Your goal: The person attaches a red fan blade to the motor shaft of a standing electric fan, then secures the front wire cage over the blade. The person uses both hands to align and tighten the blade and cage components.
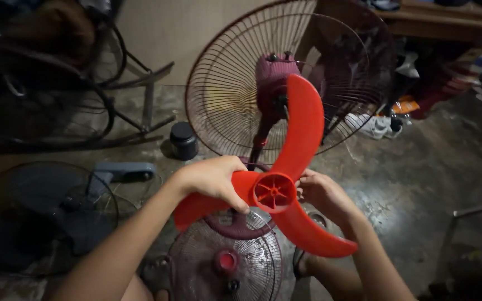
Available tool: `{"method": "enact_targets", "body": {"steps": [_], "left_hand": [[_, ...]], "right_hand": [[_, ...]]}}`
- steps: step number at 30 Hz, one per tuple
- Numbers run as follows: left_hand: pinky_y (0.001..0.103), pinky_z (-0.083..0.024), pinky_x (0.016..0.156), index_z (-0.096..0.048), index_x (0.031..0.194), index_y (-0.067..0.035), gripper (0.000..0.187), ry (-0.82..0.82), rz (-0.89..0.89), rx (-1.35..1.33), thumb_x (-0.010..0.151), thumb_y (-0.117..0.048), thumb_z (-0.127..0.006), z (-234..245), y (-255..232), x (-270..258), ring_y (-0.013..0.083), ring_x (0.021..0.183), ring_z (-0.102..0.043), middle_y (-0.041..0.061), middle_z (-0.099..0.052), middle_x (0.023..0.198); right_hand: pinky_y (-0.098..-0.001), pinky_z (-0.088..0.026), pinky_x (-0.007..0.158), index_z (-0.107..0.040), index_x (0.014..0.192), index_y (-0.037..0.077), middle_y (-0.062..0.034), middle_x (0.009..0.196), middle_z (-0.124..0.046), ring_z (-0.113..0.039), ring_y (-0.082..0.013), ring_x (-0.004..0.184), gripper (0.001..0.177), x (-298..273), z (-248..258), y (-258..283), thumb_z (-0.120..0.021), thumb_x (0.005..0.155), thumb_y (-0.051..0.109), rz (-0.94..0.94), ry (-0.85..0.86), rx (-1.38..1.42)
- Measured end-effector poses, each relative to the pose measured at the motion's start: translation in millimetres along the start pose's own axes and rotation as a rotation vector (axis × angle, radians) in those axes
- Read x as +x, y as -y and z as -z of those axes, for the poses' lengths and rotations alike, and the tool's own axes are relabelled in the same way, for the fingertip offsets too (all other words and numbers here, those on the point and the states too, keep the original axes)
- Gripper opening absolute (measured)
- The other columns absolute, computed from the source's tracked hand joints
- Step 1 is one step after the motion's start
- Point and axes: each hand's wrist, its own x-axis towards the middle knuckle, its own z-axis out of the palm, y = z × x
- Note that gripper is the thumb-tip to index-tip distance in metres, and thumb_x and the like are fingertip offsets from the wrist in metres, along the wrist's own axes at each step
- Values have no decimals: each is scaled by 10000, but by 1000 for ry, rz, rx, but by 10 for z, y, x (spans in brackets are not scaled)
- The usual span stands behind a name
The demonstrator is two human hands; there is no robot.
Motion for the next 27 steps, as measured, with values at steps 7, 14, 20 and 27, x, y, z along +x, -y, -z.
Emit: {"method": "enact_targets", "body": {"steps": [7, 14, 20, 27], "left_hand": [[281, -554, 602, -762, 909, -3, 371, -98, 36, -224, 636, -207, -910, -27, -38, 33, 110, 624, -673, 36, -740, 756], [307, -571, 590, -753, 952, -9, 397, -135, 91, -276, 625, -182, -897, -91, -149, -75, 129, 595, -687, 43, -752, 750], [351, -583, 622, -701, 1040, -22, 413, 206, -156, -510, 676, -144, -853, -63, 170, 59, 157, 615, -685, 35, -709, 778], [482, -588, 951, -517, 861, 135, 489, 770, -446, -1116, 863, -318, -700, -374, 595, 700, 287, 545, -666, 154, -614, 592]], "right_hand": [[-304, -498, 719, -681, 1045, 9, -52, 872, -661, -633, -165, 805, 243, -485, 770, 186, -555, 994, 210, 99, -546, -54], [-287, -463, 676, -657, 1063, 33, -43, 872, -631, -568, -145, 767, 167, -663, 917, 172, -623, 1016, 190, 107, -590, 11], [-354, -571, 872, -535, 1331, 54, -100, 1178, -648, -665, -199, 1047, 512, -579, -91, 470, -690, 844, 86, 362, -384, -150], [-479, -456, 1070, -391, 1451, 77, -171, 1438, -408, -505, -423, 1288, 1048, -585, -1349, 593, -925, 569, 266, 1191, -590, -1225]]}}
